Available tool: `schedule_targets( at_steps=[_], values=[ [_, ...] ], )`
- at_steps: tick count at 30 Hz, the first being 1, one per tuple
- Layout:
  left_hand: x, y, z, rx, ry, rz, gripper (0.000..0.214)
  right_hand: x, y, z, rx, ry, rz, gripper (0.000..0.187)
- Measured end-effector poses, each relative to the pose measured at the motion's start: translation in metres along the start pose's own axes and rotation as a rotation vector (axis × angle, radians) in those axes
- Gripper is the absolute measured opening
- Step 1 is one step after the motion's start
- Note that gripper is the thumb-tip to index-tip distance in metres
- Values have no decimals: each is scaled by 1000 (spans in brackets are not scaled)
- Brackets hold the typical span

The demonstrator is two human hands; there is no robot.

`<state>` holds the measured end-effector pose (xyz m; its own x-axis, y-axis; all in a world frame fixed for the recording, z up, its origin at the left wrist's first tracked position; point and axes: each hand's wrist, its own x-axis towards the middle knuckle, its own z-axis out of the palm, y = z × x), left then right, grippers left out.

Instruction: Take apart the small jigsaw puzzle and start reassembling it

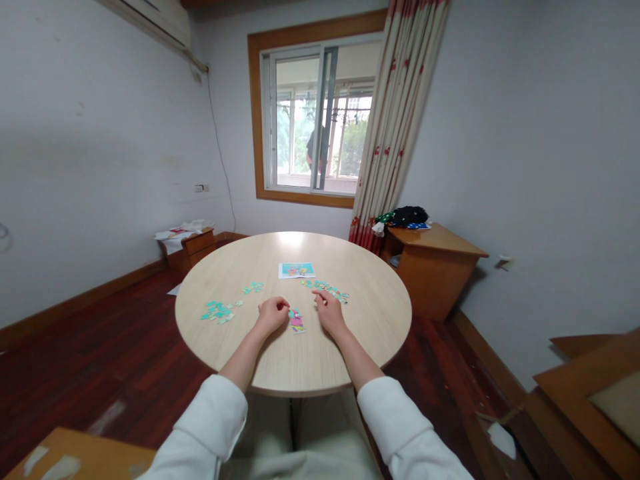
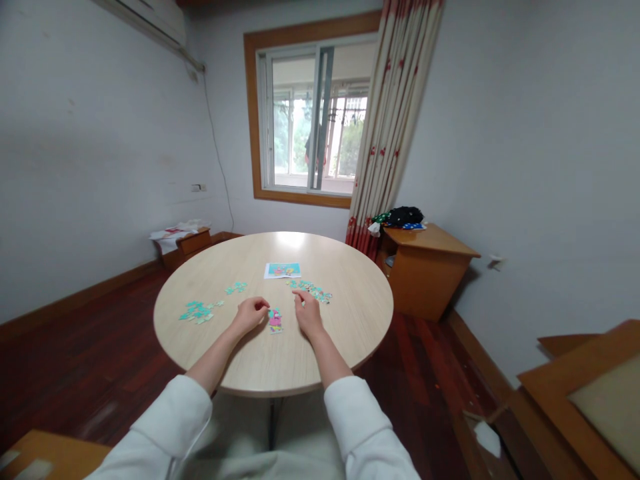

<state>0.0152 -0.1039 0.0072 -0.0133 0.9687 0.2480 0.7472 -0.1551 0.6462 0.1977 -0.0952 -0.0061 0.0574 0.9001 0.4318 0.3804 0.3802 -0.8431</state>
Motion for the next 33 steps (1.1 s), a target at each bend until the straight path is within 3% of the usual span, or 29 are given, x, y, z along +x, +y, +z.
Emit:
schedule_targets(
  at_steps=[4, 9, 15, 22, 33],
  values=[
    [-1, 0, 1, 20, -33, 7, 19, 6, 6, -11, -9, 163, 143, 35],
    [-2, 1, 0, 50, -59, 7, 21, 8, 12, -18, -29, 230, 163, 33],
    [-2, 1, -1, 60, -82, 22, 24, 5, 15, -17, -284, 164, 148, 29],
    [1, -3, 2, 40, -34, 11, 28, -6, -2, -17, -683, 43, 104, 20],
    [0, -1, 0, 51, -73, 3, 29, -5, -1, -19, -731, 25, 155, 13]
  ],
)
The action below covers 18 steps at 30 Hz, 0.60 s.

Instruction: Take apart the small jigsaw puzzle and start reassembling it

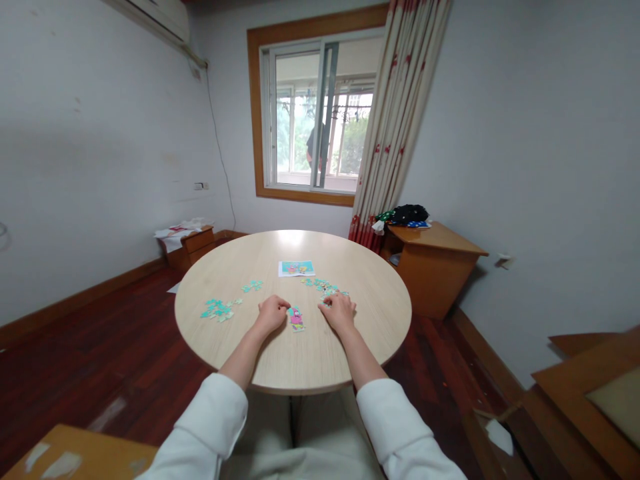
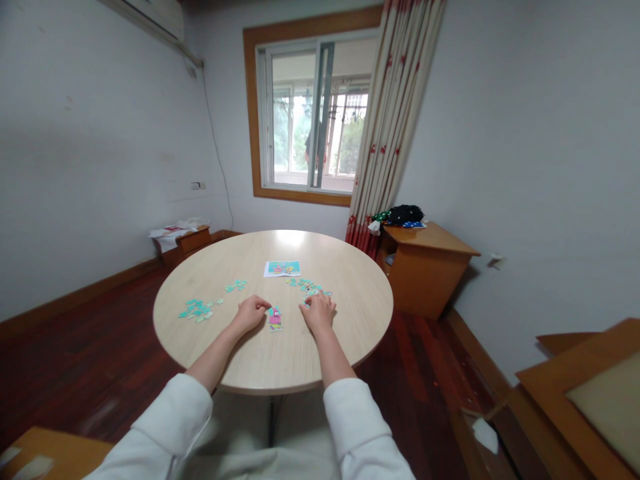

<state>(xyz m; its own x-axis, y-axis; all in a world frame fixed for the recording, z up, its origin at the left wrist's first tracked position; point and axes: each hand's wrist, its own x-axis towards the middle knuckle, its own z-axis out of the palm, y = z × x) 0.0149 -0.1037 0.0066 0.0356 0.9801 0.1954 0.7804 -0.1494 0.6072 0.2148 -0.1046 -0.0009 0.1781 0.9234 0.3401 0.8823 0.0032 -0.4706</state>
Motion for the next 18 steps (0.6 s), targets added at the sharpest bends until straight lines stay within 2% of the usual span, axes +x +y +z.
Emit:
schedule_targets(
  at_steps=[10, 18],
  values=[
    [-3, 2, -2, 12, -39, 50, 30, 1, 0, -2, -72, -45, 26, 18],
    [0, -3, 2, -3, -18, 64, 29, 2, 3, 5, -7, -7, -18, 15]
  ],
)
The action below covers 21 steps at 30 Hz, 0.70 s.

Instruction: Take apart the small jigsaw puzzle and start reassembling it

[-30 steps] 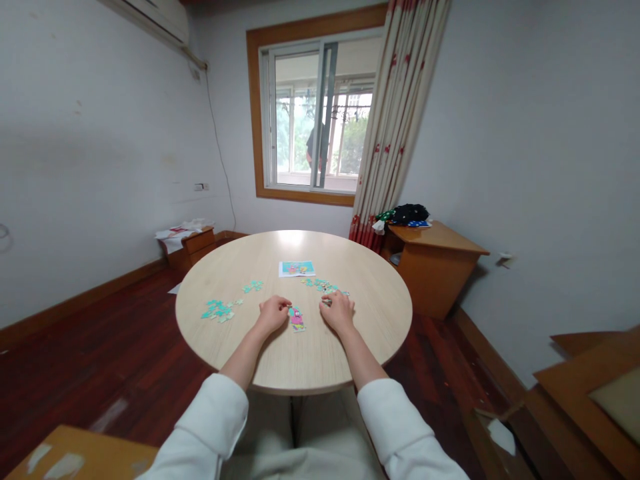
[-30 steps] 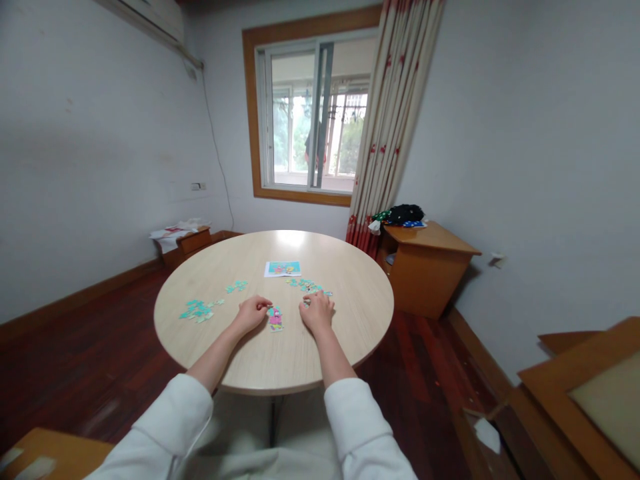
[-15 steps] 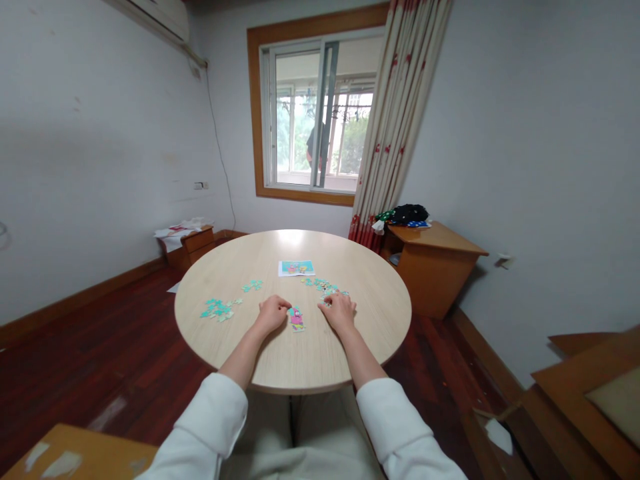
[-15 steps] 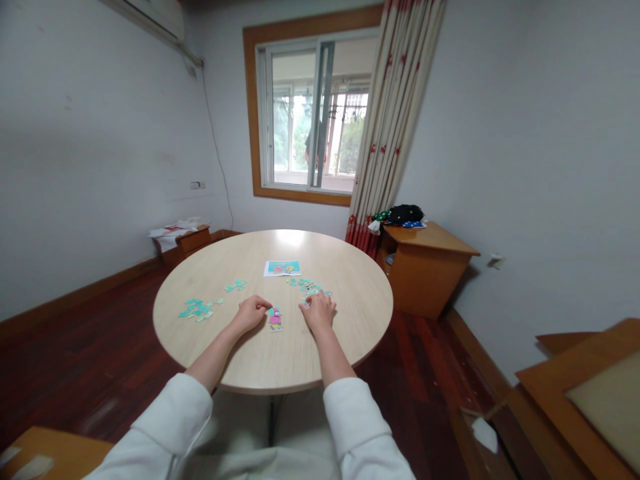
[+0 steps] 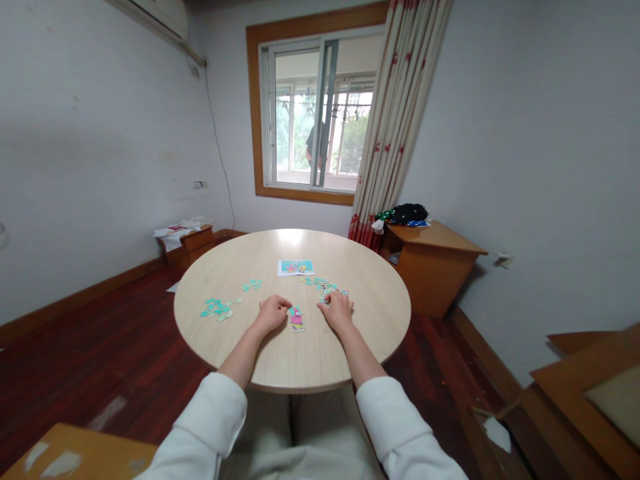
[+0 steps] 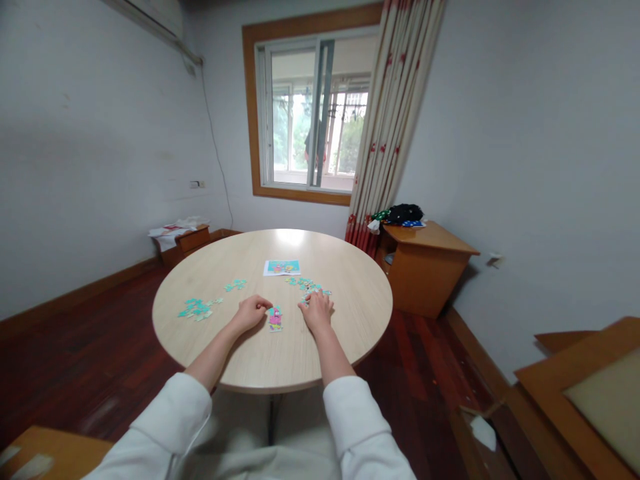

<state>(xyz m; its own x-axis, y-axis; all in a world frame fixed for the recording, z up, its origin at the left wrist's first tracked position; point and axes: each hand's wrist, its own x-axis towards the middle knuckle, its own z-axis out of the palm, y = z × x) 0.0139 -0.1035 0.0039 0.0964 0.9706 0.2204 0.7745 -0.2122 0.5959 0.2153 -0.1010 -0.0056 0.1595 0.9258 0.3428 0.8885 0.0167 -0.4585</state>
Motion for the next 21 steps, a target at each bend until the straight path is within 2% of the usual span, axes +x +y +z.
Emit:
schedule_targets(
  at_steps=[6, 10, 12, 17, 21],
  values=[
    [1, -2, 2, -23, 32, 11, 27, 0, -2, -2, 139, 1, -106, 7],
    [2, -5, 5, -95, 93, 30, 24, 0, -4, 2, 442, -54, -287, 7],
    [4, -6, 6, -161, 110, 55, 23, 1, -4, 6, 607, -69, -327, 9],
    [7, -9, 10, -342, 97, 162, 20, 3, -7, 14, 937, -149, -205, 16],
    [7, -9, 12, -415, 58, 220, 21, 3, -10, 13, 1072, -186, -155, 20]
  ],
)
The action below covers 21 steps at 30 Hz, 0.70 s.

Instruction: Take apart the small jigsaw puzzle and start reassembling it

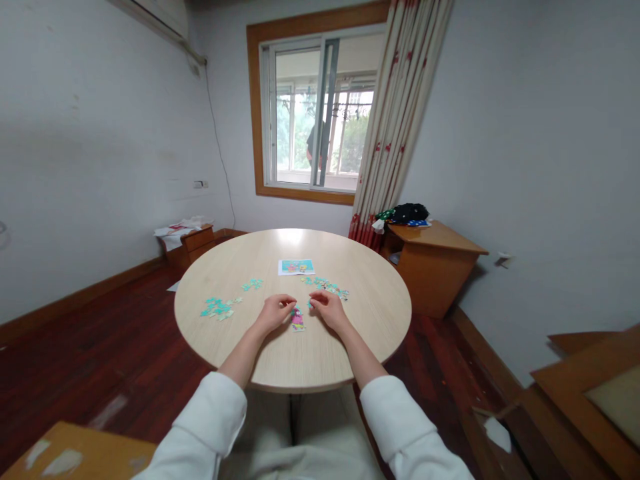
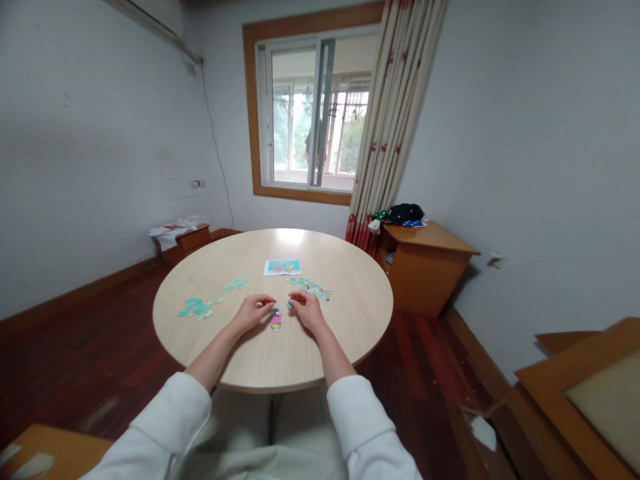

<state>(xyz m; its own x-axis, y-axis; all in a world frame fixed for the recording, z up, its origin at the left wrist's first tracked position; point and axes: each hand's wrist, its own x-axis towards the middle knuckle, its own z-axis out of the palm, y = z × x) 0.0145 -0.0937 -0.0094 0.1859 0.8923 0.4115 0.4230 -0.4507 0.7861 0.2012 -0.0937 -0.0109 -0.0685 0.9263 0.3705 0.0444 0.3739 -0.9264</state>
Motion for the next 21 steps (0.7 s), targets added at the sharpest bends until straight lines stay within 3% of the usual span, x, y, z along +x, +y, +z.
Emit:
schedule_targets(
  at_steps=[9, 15, 21],
  values=[
    [-3, 9, -1, -46, -36, 20, 18, -5, -6, 2, 99, -105, 27, 29],
    [-3, 12, -1, -9, -27, 22, 14, -8, -10, 3, 128, -107, 99, 40],
    [-4, 13, 0, 9, -33, 24, 11, -10, -13, 4, 154, -117, 128, 39]
  ],
)
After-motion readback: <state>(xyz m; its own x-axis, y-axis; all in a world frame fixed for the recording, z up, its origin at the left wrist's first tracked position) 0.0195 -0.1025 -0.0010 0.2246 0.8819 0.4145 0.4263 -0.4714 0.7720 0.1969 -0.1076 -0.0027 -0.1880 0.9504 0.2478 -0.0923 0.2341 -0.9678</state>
